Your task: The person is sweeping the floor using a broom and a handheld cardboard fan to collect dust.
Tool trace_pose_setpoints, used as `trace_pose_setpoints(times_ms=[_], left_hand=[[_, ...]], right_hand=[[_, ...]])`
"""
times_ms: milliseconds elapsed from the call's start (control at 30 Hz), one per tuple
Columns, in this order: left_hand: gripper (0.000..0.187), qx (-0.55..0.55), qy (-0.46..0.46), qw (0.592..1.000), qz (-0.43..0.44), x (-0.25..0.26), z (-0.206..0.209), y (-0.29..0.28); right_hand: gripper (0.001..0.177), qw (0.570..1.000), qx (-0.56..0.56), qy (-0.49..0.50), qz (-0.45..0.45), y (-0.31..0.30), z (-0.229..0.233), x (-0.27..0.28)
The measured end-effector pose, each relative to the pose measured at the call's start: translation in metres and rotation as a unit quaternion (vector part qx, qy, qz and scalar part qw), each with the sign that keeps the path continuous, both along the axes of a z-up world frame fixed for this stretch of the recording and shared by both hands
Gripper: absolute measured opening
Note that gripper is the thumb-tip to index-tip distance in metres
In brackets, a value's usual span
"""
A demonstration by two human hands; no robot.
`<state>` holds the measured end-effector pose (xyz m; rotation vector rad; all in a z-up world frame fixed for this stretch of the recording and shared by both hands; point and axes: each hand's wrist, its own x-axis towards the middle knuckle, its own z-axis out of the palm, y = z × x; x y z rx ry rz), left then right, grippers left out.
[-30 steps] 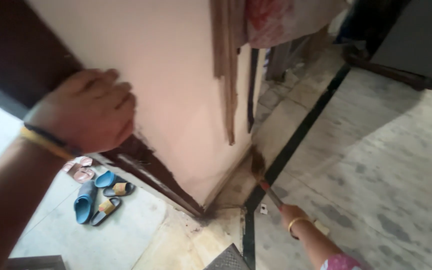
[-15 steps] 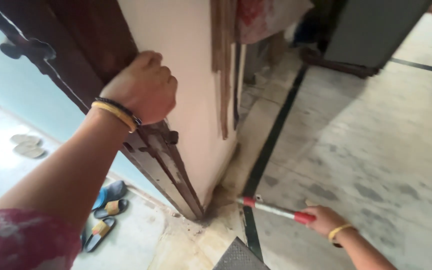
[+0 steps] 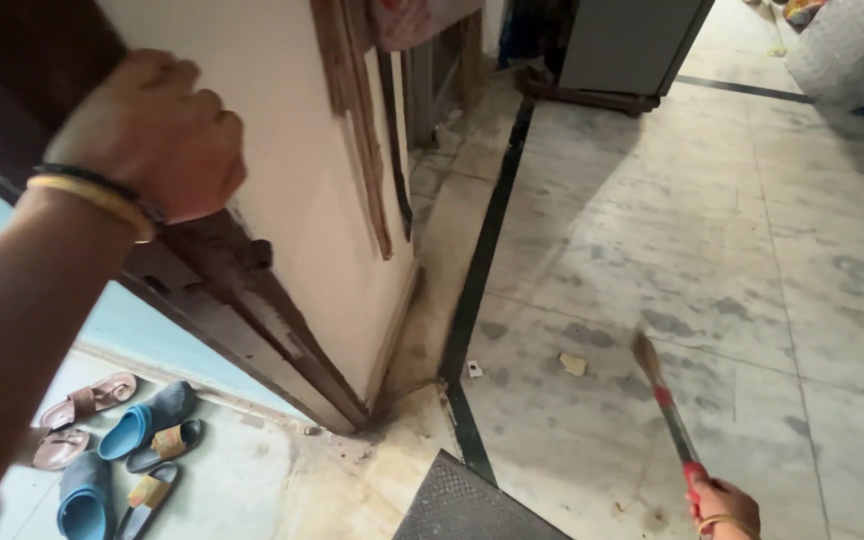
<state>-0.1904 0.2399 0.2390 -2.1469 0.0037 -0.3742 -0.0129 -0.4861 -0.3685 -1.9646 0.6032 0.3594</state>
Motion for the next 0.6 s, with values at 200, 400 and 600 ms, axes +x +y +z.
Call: trace_pose_setpoints(times_ms=[200,400,600], left_hand=[[0.021,0.089,-0.055,0.994,-0.038,-0.001,-0.014,0.019],[0.015,0.092,-0.029,0.994,-0.061,0.009,-0.026,0.05],[0.015,-0.023,-0.002,0.999,-0.049,0.004,-0.056,0.099]], right_hand=[[0.039,0.991,-0.119,0.058,-0.014,-0.066,-0.109,0.035],[0.048,0.908,-0.325,0.069,0.256,-0.077,-0.164,0.05],[0.056,0.852,-0.369,0.038,0.369,-0.013,-0.136,0.028]])
